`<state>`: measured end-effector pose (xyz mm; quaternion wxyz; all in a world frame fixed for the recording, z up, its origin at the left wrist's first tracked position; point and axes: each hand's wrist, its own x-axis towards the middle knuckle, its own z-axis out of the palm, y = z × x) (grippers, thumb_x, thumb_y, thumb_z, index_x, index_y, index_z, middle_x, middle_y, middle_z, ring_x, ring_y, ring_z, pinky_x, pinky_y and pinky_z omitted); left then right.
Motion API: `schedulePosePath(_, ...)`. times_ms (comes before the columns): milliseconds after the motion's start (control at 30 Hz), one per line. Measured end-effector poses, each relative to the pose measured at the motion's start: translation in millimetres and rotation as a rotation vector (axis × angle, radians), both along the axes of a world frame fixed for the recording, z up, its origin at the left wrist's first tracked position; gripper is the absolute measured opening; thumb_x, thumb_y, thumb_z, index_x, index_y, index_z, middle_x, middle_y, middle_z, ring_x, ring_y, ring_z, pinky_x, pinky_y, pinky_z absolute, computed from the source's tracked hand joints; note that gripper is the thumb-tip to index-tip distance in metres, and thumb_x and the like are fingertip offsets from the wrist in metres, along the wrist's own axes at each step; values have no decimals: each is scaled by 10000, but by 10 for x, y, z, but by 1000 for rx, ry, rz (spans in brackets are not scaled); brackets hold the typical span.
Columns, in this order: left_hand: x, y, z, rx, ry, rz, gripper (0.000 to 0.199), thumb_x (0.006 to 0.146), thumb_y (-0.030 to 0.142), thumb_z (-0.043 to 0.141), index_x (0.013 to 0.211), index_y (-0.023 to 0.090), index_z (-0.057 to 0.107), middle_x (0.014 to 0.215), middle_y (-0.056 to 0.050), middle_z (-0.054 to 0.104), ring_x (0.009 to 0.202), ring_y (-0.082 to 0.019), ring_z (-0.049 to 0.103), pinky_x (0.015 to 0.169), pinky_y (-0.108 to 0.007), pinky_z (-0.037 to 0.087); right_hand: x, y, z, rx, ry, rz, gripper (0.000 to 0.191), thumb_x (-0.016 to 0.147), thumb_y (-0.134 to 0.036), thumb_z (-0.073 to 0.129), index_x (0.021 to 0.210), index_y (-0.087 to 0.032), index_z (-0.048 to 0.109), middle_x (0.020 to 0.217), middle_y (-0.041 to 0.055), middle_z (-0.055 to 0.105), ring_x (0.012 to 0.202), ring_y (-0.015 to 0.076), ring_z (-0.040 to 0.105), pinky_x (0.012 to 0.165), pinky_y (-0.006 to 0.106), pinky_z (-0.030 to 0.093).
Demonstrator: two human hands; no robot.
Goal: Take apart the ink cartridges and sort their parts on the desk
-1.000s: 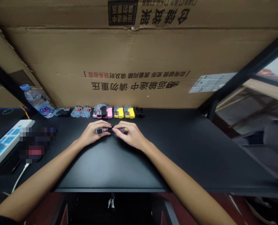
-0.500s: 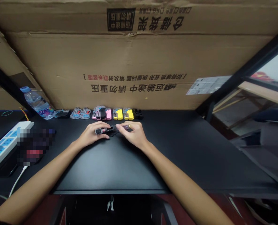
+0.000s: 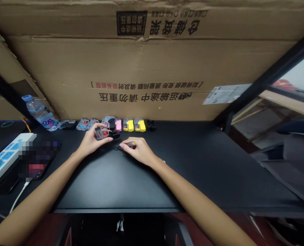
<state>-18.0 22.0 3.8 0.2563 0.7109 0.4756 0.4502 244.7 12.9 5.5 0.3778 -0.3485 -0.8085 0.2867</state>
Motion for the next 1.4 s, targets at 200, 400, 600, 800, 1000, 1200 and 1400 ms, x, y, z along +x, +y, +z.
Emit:
schedulePosePath(200,11,-11,20,-8,51,-28,447,797,521,881,1043,216,666,981,-22,798,838,-200,750,858,-342,592,189,171,-97,-34,7,-154,330,988,-465,694,840,-198,822,804,59,791,709,216,713,675,328,551)
schedulePosePath(400,7,-23,21,3,56,-76,461,794,564,874,981,185,691,922,-32,790,778,-181,721,791,-320,592,321,229,78,123,185,-297,376,1047,-428,611,788,-202,764,917,88,763,855,229,731,792,358,594)
schedulePosePath(600,119,-112,17,28,73,-191,437,813,528,877,1022,186,703,984,-41,824,801,-175,746,795,-294,606,160,72,152,252,-15,-4,141,1008,-346,689,1081,-261,774,1245,126,692,1112,275,703,907,418,621)
schedulePosePath(800,178,-166,60,68,70,-272,406,832,485,873,1056,187,714,1016,-42,819,841,-178,765,815,-280,619,79,35,-19,148,-27,132,66,1025,-269,666,1036,-230,718,1177,111,694,1055,233,699,932,375,585)
schedulePosePath(1000,124,-111,-11,78,93,-303,336,908,453,808,1080,168,762,976,-45,807,850,-201,769,862,-326,644,119,96,-83,90,22,112,71,1026,-283,672,1027,-221,706,1067,85,710,948,212,685,845,347,562)
schedulePosePath(1200,107,-101,-11,71,98,-342,293,939,432,778,1081,176,771,989,-41,806,865,-195,766,875,-320,638,144,127,-79,96,9,144,69,1029,-277,663,1029,-223,706,1090,92,702,951,211,682,834,348,561)
schedulePosePath(1400,91,-97,2,83,129,-340,296,957,428,749,1123,184,764,967,-52,809,886,-217,772,836,-328,644,167,134,-55,116,-24,158,94,1039,-289,642,1034,-228,714,1102,99,698,944,212,683,847,358,573)
